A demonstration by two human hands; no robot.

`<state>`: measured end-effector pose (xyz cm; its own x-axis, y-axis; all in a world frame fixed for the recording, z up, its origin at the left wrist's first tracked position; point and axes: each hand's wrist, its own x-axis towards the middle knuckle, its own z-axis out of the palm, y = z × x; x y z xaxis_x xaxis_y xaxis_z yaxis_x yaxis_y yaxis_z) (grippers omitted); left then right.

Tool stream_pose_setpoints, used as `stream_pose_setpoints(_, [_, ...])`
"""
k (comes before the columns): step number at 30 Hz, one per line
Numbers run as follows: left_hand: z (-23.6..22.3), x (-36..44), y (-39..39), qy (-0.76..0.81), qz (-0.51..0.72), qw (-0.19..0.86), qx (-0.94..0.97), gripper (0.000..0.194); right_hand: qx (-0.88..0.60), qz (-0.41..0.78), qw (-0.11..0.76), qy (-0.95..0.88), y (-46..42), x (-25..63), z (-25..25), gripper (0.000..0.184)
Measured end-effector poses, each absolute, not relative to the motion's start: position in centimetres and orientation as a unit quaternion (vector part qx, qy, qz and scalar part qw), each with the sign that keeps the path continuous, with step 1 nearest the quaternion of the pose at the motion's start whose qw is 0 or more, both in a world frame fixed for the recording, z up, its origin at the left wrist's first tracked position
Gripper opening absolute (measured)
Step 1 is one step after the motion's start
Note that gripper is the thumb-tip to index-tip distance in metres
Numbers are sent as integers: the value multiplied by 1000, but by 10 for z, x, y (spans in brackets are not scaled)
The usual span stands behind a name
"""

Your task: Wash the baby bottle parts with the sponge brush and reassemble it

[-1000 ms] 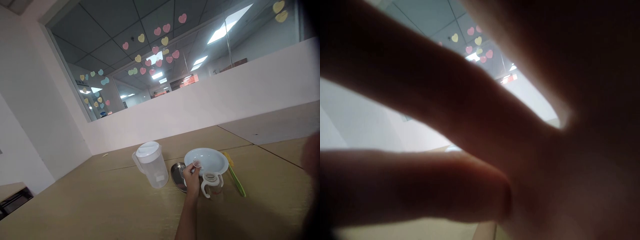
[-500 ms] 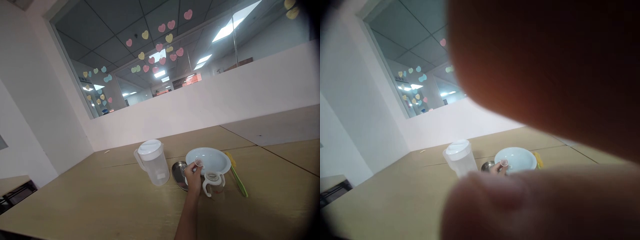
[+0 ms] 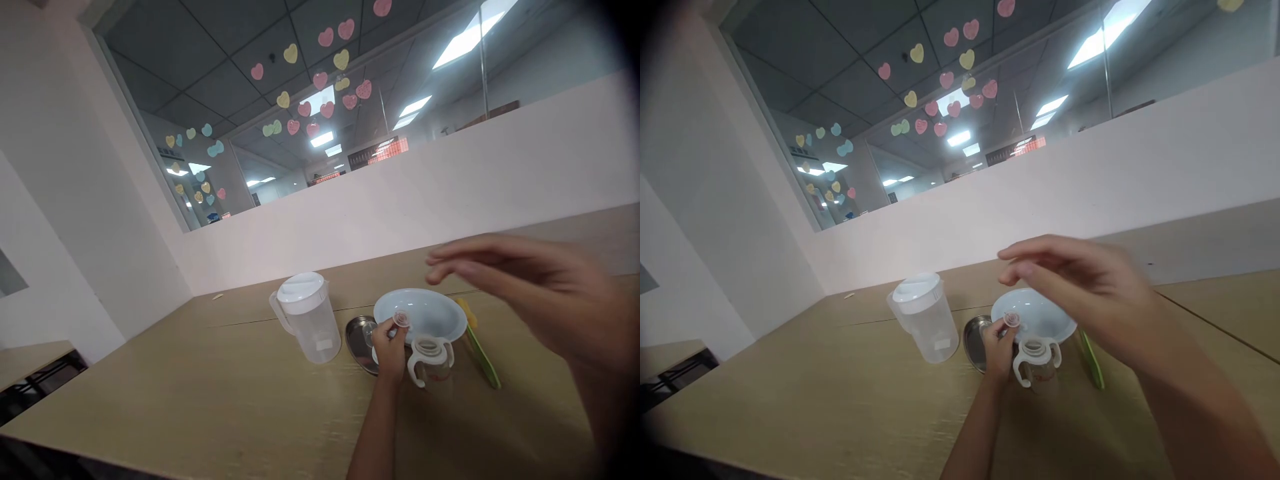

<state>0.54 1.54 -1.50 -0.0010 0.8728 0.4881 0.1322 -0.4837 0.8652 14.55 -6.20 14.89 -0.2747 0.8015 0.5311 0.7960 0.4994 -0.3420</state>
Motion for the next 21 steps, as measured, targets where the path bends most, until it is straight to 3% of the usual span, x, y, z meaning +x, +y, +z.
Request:
stream_pose_setpoints(5, [-15,5,17,394,589,301,638,28,-505,30,287,-813,-50,137,143,35])
stream_pose_setpoints(11, [-18,4,21,388,587,304,643,25,-541,39,170,-823,-15,121,120,16])
stream_pose_setpoints(18, [-14,4,19,380,590,315,639,25,-561,33,141,-815,-5,120,107,14])
stream_pose_setpoints(21, [-12,5,19,371,593,323,638,25,-558,19,185,-809,-10,118,113,18])
